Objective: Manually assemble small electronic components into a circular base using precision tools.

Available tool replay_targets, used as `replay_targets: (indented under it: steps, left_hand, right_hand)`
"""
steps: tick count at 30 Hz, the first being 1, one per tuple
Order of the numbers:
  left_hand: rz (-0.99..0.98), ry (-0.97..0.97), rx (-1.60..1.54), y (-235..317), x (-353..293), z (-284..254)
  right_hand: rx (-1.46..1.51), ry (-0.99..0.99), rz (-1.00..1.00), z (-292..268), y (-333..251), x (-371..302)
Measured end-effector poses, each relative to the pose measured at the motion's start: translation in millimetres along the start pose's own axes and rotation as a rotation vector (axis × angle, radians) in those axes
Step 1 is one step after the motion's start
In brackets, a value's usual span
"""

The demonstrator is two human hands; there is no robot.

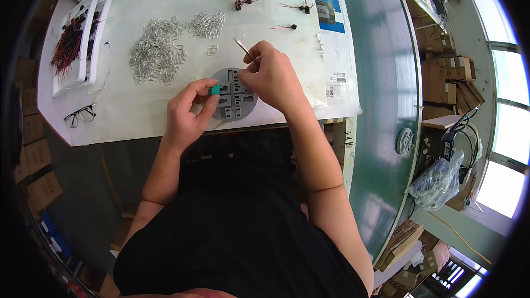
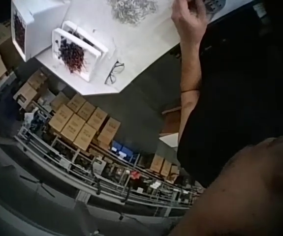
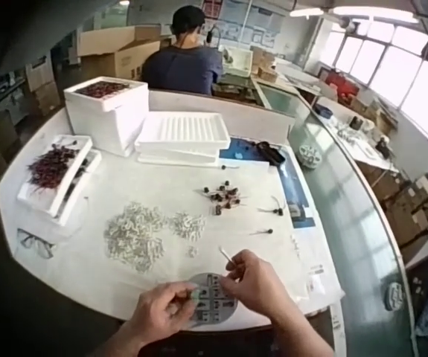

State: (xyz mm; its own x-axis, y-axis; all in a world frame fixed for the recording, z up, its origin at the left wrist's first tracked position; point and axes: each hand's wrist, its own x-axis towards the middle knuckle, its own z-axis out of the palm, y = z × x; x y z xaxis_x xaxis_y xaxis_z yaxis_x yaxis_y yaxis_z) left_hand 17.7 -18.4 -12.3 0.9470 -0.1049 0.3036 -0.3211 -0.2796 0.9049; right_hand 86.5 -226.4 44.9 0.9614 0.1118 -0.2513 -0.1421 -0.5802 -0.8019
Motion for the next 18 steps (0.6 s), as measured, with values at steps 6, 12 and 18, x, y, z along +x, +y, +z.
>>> replay_targets:
  steps: [6,12,18]
  left_hand:
    - [-0.028,-0.042,-0.006,3,1,-3]
    - [-0.02,-0.061,-0.015,2,0,-3]
    - [-0.027,-0.061,-0.033,0,0,-4]
  right_hand:
    - [-0.057,-0.023,0.01,2,-15,5]
    - [-0.07,-0.004,-0.02,4,-16,8]
    - [-0.058,-0.016,-0.005,5,-17,10]
